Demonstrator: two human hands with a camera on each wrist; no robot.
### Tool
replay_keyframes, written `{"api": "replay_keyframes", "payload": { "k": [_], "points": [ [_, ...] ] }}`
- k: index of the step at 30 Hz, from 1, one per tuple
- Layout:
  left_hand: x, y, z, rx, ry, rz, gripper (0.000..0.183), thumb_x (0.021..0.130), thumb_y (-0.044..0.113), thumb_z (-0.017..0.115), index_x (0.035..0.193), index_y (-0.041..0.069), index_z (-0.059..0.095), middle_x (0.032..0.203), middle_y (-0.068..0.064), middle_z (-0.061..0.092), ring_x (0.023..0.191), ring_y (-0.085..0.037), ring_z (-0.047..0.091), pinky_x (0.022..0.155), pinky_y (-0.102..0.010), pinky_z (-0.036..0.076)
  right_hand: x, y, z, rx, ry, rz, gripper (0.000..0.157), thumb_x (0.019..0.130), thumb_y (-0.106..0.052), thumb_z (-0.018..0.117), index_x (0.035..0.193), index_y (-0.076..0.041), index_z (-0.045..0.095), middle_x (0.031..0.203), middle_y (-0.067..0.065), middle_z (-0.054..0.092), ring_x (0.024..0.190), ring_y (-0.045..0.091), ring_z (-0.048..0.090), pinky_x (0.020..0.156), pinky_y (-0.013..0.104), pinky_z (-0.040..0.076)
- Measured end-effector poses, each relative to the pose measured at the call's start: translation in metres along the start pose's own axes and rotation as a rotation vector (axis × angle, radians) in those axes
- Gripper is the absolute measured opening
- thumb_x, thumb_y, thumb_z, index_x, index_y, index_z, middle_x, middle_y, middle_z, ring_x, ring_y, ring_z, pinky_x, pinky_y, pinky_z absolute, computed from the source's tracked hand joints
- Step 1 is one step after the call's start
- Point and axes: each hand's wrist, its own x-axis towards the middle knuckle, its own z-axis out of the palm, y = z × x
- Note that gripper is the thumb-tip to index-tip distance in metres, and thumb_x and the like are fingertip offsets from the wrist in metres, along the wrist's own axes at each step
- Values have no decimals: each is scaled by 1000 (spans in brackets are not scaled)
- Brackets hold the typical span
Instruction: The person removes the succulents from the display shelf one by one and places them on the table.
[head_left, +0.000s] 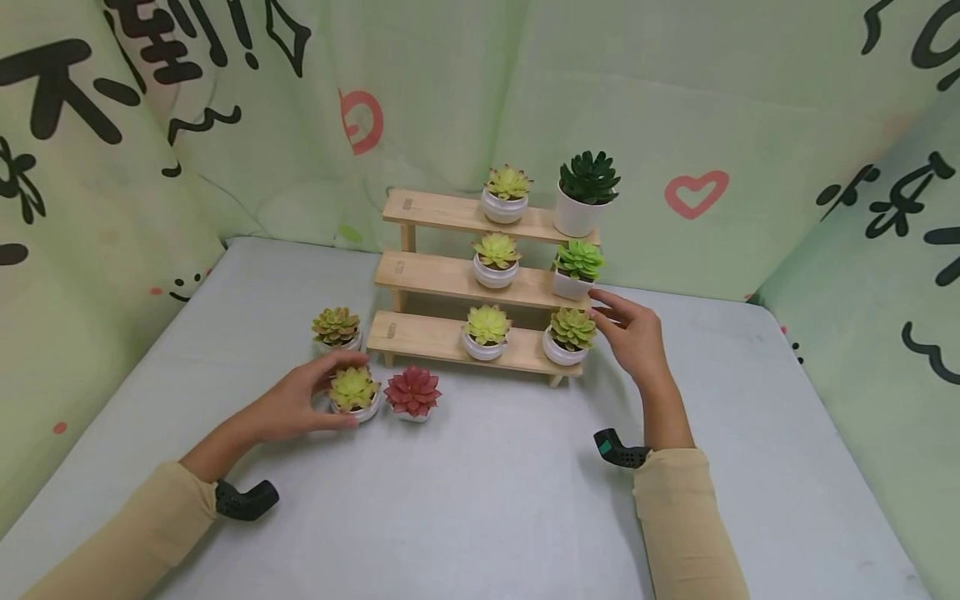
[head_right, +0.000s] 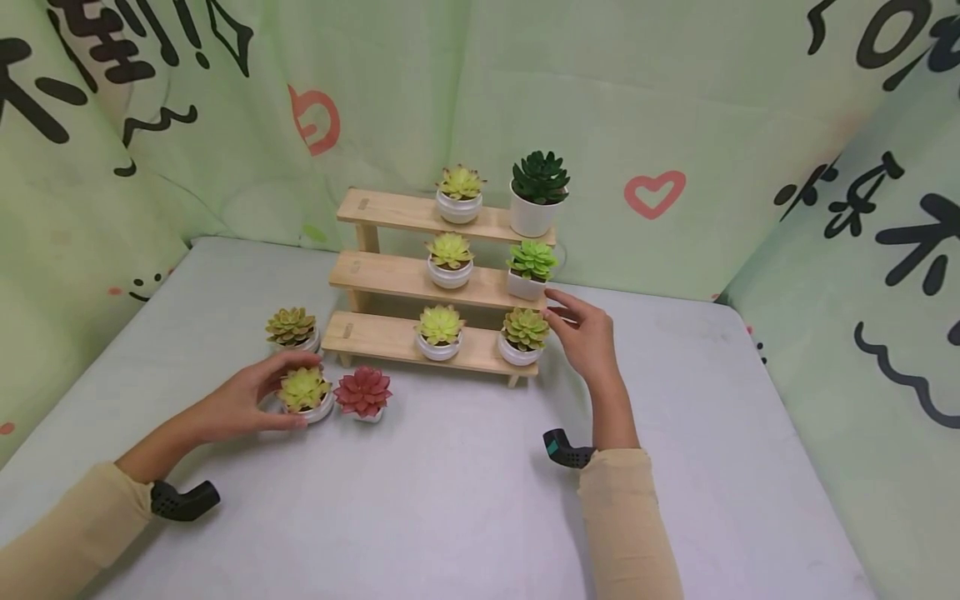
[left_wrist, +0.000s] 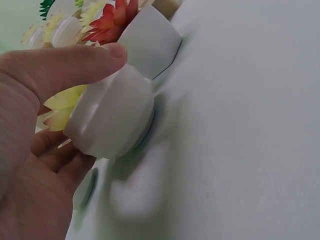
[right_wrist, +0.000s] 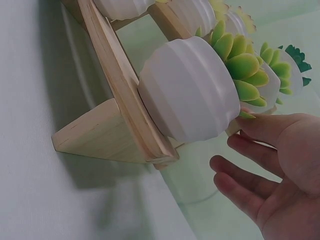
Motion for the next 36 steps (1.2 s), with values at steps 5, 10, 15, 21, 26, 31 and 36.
{"api": "replay_keyframes", "payload": {
  "k": [5, 10, 15, 21, 26, 31, 36],
  "points": [
    [0, 5, -4, -1, -9, 22, 79, 75, 20, 84, 140, 4, 43, 143, -15, 48, 132, -32, 46, 110, -50, 39, -1, 0, 0, 1, -5, 7, 41, 97, -26, 59, 136, -15, 56, 142, 8, 54, 126, 30, 56, 103, 47, 48],
    [3, 9, -8, -18, -12, 56, 79, 74, 20, 84, 139, 2, 43, 140, -16, 51, 131, -31, 48, 110, -47, 39, -1, 0, 0, 0, -1, 11, 41, 97, -26, 59, 136, -15, 57, 141, 8, 55, 126, 30, 56, 103, 48, 48],
    [7, 12, -13, -37, -16, 87, 75, 76, 21, 83, 138, 4, 43, 138, -17, 51, 130, -28, 49, 110, -41, 39, -2, 0, 0, 4, -3, 11, 41, 97, -26, 58, 136, -15, 57, 141, 8, 55, 126, 30, 56, 103, 47, 48],
    [14, 17, -17, -57, -10, 105, 68, 80, 16, 79, 138, 6, 44, 137, -15, 52, 129, -27, 50, 110, -41, 40, -2, 1, 0, 4, -3, 4, 41, 97, -27, 58, 136, -15, 57, 141, 8, 55, 126, 30, 56, 103, 47, 48],
    [22, 24, -20, -50, 4, 120, 65, 82, 14, 78, 137, 5, 44, 137, -14, 52, 128, -28, 50, 109, -43, 41, -1, 1, 0, 3, -5, 3, 41, 97, -27, 58, 136, -15, 57, 141, 8, 55, 126, 29, 56, 103, 47, 48],
    [32, 33, -22, -57, -7, 131, 63, 84, 13, 75, 138, 4, 44, 139, -15, 50, 129, -28, 48, 110, -43, 40, -1, 1, 0, 3, -2, -3, 41, 97, -27, 59, 136, -15, 57, 141, 8, 55, 126, 30, 57, 103, 47, 48],
    [45, 41, -24, -63, -17, 141, 62, 85, 14, 74, 138, 5, 43, 140, -16, 48, 131, -28, 47, 112, -43, 40, 0, 1, 0, 0, -2, -6, 41, 97, -26, 58, 136, -15, 57, 141, 8, 55, 126, 29, 56, 104, 46, 48]
  ]
}}
